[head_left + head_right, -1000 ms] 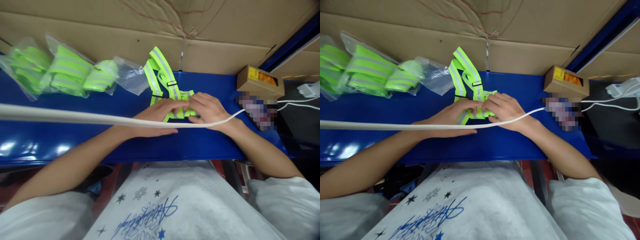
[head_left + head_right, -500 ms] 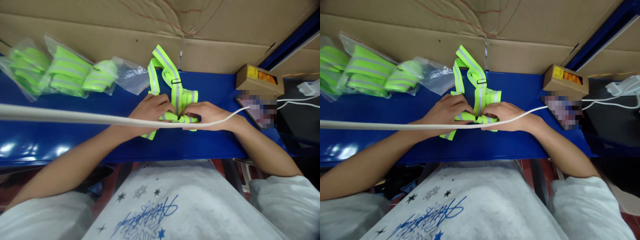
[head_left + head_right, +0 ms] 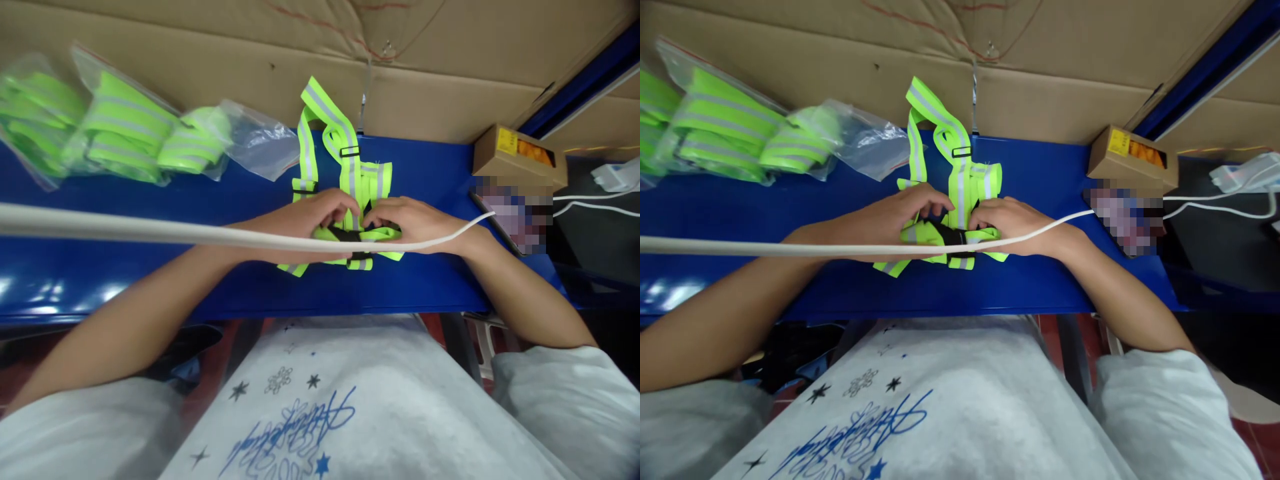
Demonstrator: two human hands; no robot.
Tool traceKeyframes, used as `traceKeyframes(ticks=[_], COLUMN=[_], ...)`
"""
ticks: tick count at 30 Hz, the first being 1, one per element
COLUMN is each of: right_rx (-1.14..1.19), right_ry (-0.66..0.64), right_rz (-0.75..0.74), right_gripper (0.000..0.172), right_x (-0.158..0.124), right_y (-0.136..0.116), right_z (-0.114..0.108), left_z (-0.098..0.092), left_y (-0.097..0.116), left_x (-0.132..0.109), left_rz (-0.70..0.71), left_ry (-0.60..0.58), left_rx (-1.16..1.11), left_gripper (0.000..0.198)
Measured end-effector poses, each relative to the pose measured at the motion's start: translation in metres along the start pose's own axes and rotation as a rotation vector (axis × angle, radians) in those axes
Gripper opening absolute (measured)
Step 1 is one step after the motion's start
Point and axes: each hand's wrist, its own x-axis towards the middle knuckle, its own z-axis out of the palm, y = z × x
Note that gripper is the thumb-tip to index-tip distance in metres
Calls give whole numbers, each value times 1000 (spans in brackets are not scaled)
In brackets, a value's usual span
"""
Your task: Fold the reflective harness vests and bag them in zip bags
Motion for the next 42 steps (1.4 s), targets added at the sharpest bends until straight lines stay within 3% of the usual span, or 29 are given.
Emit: traceKeyframes(ticks=[2, 6, 9, 11, 14, 17, 22, 25, 30, 35, 42], right_rx=[25, 13, 39, 77, 102, 75, -26, -232, -417, -463, -433], right_ry=[19, 146, 261, 321, 319, 306, 560, 706, 730, 704, 697], right_rz=[-46, -84, -76, -72, -72, -44, -22, -86, -61, -111, -59], right_gripper=[25, 10, 13, 26, 47, 50, 35, 37, 41, 40, 39], right_x=[2, 3, 0, -2, -2, 0, 0, -5, -8, -6, -3], right_y=[0, -5, -11, -16, -20, -23, -21, -16, -22, -29, -24], right_z=[1, 1, -5, -9, -7, -2, -6, -9, -1, 8, 13], left_z=[-2, 0, 5, 8, 13, 15, 3, -3, 11, 25, 28], left_y=[-4, -8, -3, 1, 5, 7, 3, 1, 9, 14, 12], left_x=[1, 1, -1, -3, -2, 0, -3, -6, -2, 2, 1], left_rz=[-39, -120, -54, 23, 104, 115, -1, 5, 100, 11, -32], left_ry=[13, -122, 63, 235, 446, 555, 459, 493, 488, 625, 660], left_rx=[99, 237, 304, 297, 191, 111, 182, 364, 282, 291, 166], left_gripper=[64, 62, 38, 27, 27, 29, 54, 54, 84, 55, 47])
